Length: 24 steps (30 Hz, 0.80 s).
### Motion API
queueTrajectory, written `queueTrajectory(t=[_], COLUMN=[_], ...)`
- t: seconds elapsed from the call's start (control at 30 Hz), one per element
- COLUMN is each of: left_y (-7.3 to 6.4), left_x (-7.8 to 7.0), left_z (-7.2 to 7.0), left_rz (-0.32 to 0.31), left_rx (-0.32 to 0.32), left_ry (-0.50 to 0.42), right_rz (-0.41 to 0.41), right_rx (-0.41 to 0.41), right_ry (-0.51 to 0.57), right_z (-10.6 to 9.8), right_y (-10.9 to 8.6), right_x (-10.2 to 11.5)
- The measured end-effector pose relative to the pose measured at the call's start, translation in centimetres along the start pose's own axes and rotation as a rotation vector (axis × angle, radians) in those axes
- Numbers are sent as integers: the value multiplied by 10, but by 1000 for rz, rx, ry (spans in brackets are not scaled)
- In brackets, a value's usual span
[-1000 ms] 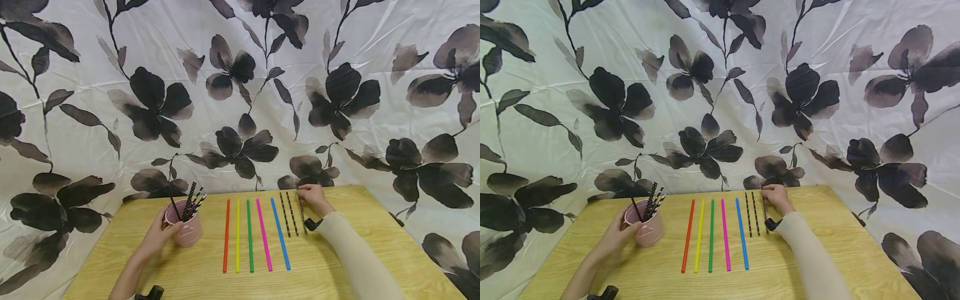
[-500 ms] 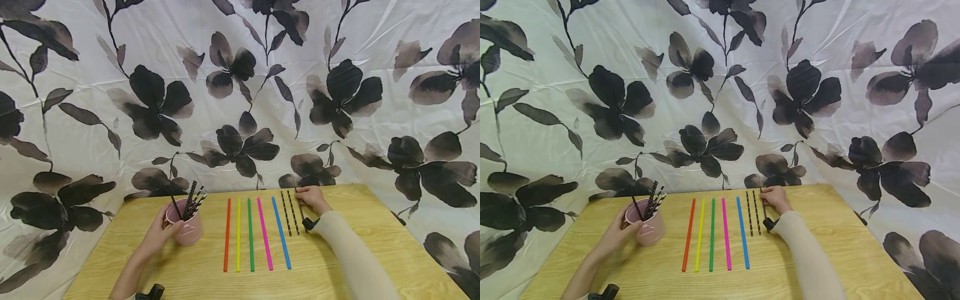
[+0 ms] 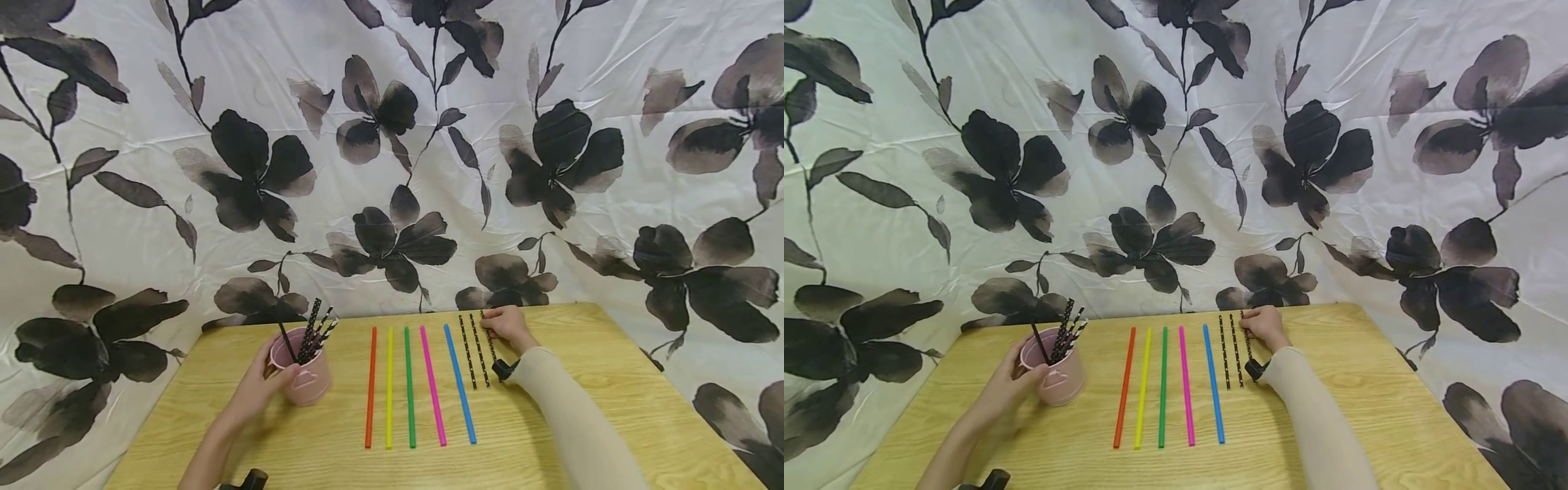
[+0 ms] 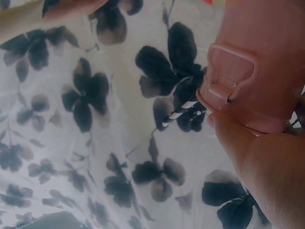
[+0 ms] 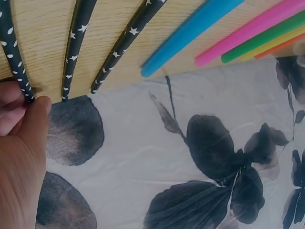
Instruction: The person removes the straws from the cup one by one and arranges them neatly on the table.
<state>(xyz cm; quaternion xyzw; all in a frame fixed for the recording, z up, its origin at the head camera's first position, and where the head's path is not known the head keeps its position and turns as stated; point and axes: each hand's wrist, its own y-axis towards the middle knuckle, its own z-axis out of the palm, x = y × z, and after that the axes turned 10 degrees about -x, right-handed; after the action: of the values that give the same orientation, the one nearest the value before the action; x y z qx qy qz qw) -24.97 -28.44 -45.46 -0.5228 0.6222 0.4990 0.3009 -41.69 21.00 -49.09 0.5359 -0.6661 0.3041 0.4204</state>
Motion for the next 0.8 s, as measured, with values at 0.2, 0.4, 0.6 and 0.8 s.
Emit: queueTrajectory(t=[0.2, 0.4, 0.6, 0.8], left_y=[0, 0, -2, -3], left_x=[-3, -6, -8, -15], left_z=[1, 1, 1, 0], left_rz=[0, -18, -10, -37], left_rx=[8, 10, 20, 22], left_ry=[-10, -3, -22, -49], right_rz=[-14, -7, -17, -29], right_rx=[-16, -11, -19, -34], right_ry=[-6, -9, -27, -46], right_z=[0, 1, 2, 3], right_y=[-1, 0, 0, 0], right_x=[0, -2, -4, -3])
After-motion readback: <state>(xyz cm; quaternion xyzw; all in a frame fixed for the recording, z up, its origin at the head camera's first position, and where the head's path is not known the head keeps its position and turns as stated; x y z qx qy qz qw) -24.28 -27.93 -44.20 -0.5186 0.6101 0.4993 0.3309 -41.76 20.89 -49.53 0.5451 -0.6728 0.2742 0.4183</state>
